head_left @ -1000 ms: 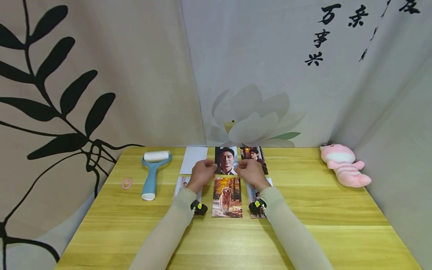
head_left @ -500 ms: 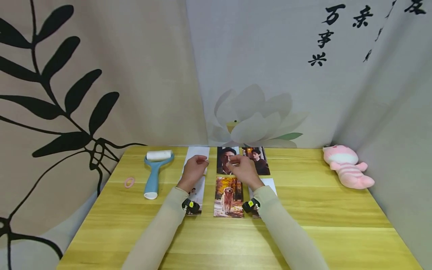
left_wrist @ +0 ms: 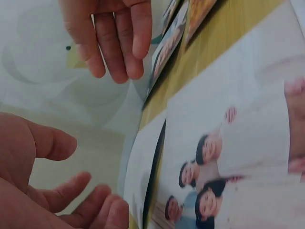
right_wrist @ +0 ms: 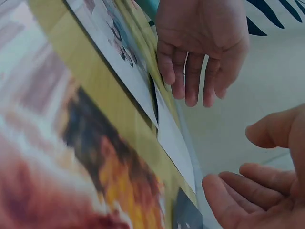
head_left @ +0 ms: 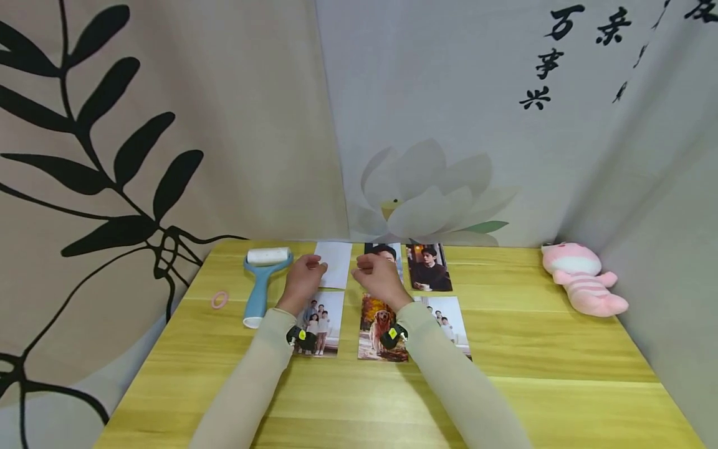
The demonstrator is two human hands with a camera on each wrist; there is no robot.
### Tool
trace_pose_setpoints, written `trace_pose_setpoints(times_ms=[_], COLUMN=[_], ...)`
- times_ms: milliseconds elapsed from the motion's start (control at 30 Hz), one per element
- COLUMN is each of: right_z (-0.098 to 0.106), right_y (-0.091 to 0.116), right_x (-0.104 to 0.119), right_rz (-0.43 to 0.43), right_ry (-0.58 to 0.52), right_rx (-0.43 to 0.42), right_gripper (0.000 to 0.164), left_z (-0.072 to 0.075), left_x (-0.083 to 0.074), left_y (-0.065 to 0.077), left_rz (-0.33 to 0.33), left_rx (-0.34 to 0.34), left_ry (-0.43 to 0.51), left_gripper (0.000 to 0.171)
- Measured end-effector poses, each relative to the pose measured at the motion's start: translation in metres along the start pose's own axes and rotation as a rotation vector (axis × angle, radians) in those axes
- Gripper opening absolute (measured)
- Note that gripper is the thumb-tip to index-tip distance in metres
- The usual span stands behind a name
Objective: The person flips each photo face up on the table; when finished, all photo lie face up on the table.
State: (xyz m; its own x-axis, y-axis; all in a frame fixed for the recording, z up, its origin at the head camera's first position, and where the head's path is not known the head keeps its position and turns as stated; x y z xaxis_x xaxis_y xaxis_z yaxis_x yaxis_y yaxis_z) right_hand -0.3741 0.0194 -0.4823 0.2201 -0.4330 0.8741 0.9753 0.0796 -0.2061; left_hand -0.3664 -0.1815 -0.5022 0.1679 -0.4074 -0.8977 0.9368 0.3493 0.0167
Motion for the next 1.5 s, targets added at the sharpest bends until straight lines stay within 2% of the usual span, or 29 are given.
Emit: trace_pose_setpoints(times_ms=[167,333,667,1067,1367,1500], right_z=[-0.024,-0.038,-0.048,-0.057,-0.060,-0.059], right_y=[-0.003,-0.005,-0.006,-0.007,-0.008,-0.007], right_x=[0.001,0.000,0.004,0.004,0.000,0.000], right_rz=[-0.028,-0.045,-0.044,0.011,-0.019,-0.035], right_ry=[0.002,0.051,0.096,0.294,0.278,0.253], right_rx=[0.056,0.077,0.071,0.052,0.048,0.046], right_gripper=[0.049,0.054,0.053,0.051,0.050,0.051], left_z=[0.006,0.009,0.009,0.005,0.010,0.013], left_x=[0.011,0.017,0.022,0.024,0.028,0.032], left_y=[-0.006,-0.010,-0.013,-0.013,-0.014,-0.013], left_rz=[0.038,0.051,0.079,0.110,0.091,0.126], left_rx=[-0.005,-0.003,0.000,0.007,-0.001,-0.004], left_ry=[-0.027,-0.015,0.010,0.018,0.073,0.148], left_gripper=[0.053,0.055,0.053,0.047,0.048,0.057])
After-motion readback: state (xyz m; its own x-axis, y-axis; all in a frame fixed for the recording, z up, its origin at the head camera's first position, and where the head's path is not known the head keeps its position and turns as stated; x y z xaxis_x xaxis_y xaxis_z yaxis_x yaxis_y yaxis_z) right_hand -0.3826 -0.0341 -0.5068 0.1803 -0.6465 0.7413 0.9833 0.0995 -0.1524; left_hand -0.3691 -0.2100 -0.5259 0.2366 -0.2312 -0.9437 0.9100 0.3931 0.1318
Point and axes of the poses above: each hand's wrist, its own y-axis away from the middle knuckle, its own z-axis out of the back of the hand, x = y × z, the point moved 10 cm from there along -y, towards the middle knuckle, and after that the axes turned 11 degrees about -x, right-handed, at the moved point
